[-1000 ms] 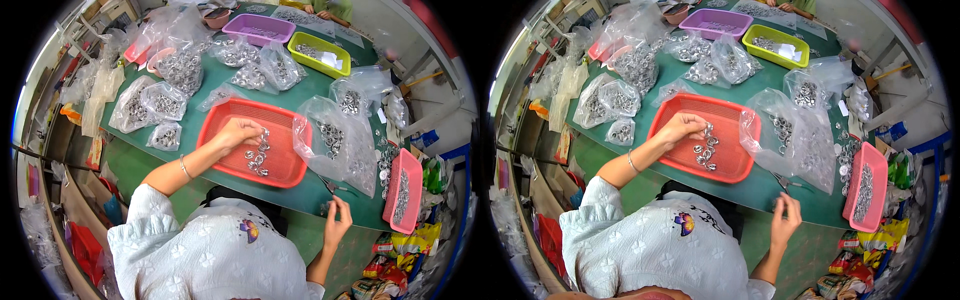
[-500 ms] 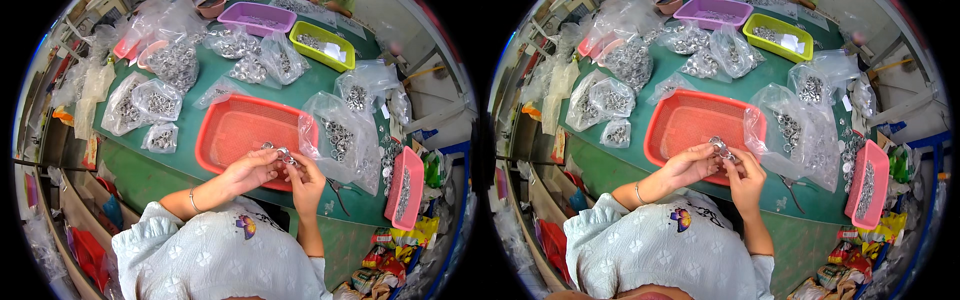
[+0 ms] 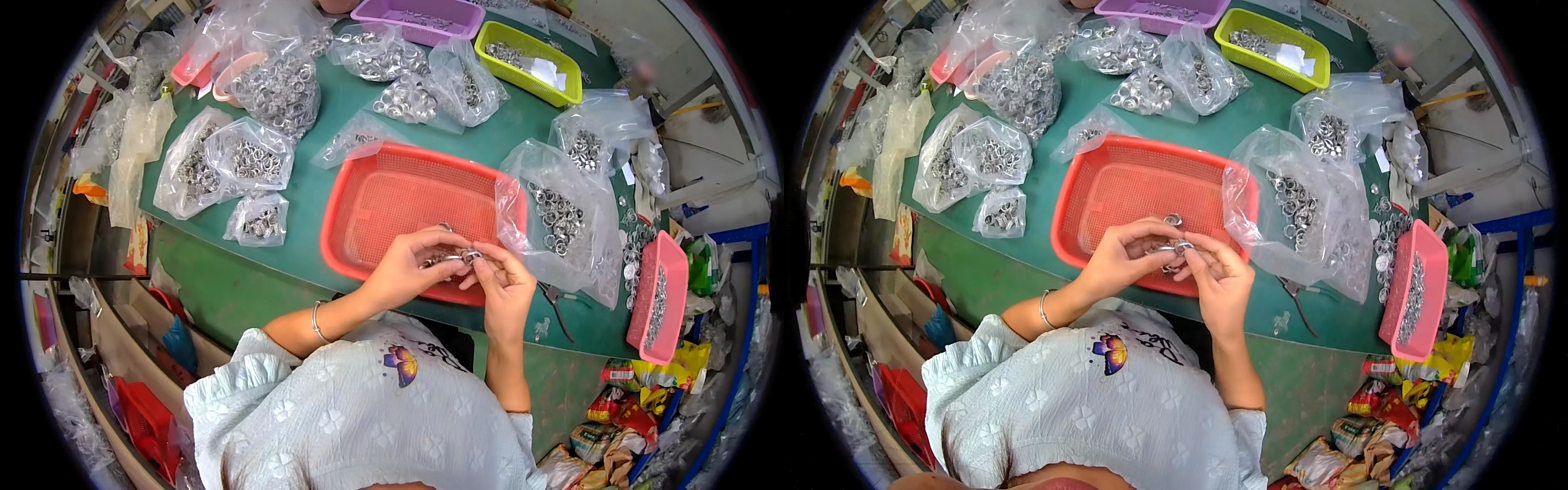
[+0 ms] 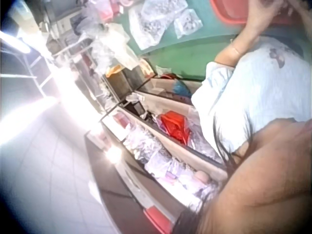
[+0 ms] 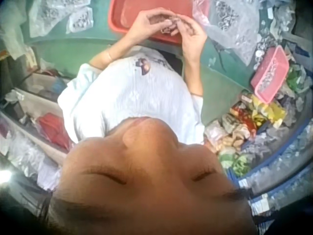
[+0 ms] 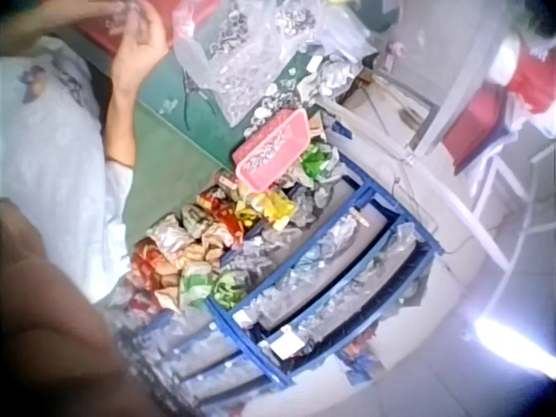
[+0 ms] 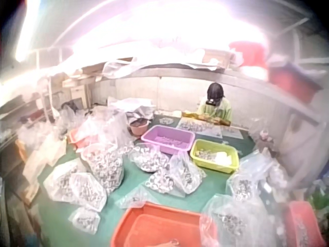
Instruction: The person assembles small metal hardware components, likely snap fasteners, at a workbench. They pick up individual parts from a red tray and plastic bags, use pliers to manipulate and join the pieces, and place the finished units back into the tray. The workspace is cluttered with numerous bags of parts and other tools.
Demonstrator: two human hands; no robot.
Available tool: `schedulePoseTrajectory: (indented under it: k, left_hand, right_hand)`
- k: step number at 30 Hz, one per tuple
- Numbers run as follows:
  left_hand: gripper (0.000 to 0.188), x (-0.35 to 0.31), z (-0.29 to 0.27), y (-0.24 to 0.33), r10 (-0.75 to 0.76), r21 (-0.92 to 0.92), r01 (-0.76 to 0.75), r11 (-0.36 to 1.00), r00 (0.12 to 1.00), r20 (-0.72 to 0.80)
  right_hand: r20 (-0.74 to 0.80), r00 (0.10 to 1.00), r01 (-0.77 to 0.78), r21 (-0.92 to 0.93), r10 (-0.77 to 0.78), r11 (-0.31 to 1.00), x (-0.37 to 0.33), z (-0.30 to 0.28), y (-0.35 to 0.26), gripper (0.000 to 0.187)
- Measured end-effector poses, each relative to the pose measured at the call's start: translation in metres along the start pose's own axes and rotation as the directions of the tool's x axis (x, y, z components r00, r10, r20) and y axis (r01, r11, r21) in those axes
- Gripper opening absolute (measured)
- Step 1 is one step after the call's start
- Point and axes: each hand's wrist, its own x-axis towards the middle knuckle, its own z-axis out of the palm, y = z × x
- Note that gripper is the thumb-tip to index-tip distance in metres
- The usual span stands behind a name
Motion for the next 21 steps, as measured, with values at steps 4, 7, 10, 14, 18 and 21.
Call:
schedulePoseTrajectory:
  k: [4, 7, 10, 14, 18, 21]
  left_hand:
    - [0.029, -0.001, 0.004, 0.013, 0.146, 0.452, -0.121, 0.884, 0.989, -0.021]
    - [0.027, -0.001, 0.002, 0.008, 0.046, 0.287, -0.020, 0.958, 0.995, -0.085]
    - [0.025, -0.002, 0.001, 0.009, -0.076, 0.156, 0.090, 0.984, 0.993, -0.091]
    - [0.022, 0.000, 0.002, 0.008, -0.066, 0.142, 0.080, 0.987, 0.993, -0.102]
    - [0.021, 0.000, -0.003, 0.001, -0.082, -0.140, 0.076, 0.987, 0.996, -0.033]
    - [0.022, 0.001, -0.007, 0.001, -0.171, -0.238, 0.176, 0.955, 0.984, 0.039]
  right_hand:
    - [-0.050, 0.998, -0.041, 0.068, 0.044, 0.997, 0.001, 0.007, -0.003, 0.021]
    - [-0.058, 0.997, -0.046, 0.106, 0.053, 0.993, -0.001, 0.006, 0.001, 0.021]
    - [-0.030, 0.999, 0.032, -0.057, -0.034, 0.998, -0.002, 0.001, 0.007, 0.020]
    - [-0.094, 0.994, 0.054, -0.013, -0.055, 0.998, -0.003, 0.012, 0.002, 0.015]
    - [-0.065, 0.991, 0.112, -0.093, -0.118, 0.989, -0.003, 0.014, -0.003, 0.014]
    - [-0.015, 0.960, 0.264, -0.288, -0.280, 0.920, -0.001, 0.009, -0.001, 0.015]
